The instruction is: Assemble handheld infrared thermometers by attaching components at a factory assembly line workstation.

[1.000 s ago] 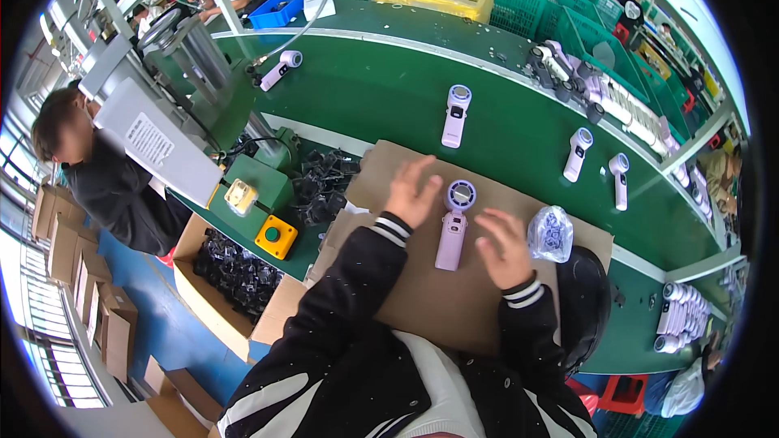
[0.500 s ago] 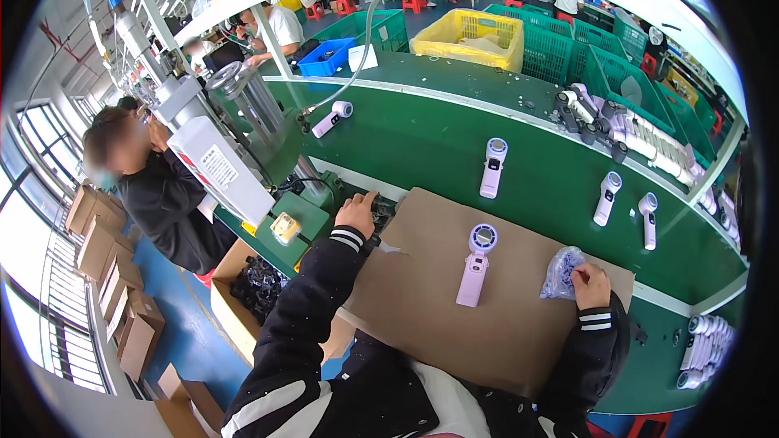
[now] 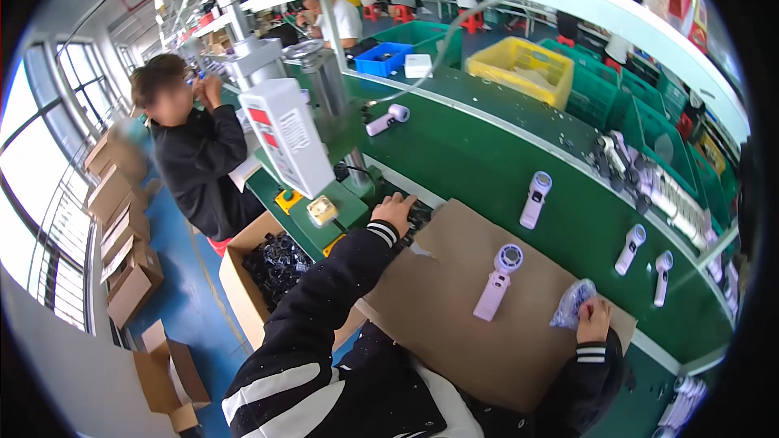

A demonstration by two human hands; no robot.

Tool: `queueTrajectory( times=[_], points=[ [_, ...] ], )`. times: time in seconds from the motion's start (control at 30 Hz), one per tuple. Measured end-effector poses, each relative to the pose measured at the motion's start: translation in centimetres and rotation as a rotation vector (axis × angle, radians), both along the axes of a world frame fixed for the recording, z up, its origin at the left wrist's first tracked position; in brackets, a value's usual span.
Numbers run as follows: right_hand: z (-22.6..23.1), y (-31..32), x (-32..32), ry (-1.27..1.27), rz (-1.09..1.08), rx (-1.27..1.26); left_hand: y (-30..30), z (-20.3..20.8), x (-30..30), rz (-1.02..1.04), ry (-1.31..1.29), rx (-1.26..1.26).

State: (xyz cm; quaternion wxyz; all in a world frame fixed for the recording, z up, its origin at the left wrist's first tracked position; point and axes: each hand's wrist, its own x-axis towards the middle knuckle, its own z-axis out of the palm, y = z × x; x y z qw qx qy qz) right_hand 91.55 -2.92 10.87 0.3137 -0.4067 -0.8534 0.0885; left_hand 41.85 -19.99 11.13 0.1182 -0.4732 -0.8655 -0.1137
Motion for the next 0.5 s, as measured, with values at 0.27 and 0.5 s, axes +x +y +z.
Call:
queueTrajectory(
  times=[0.27, 0.5],
  points=[
    [0.3, 1.1, 0.0, 0.159, 0.001, 0.076, 0.3, 2.7, 2.4, -0.276, -0.377, 0.502],
    [2.6, 0.6, -1.3, 0.527, 0.09, -0.06, 3.7, 1.0, 10.7, -0.604, -1.255, 0.715]
  ],
)
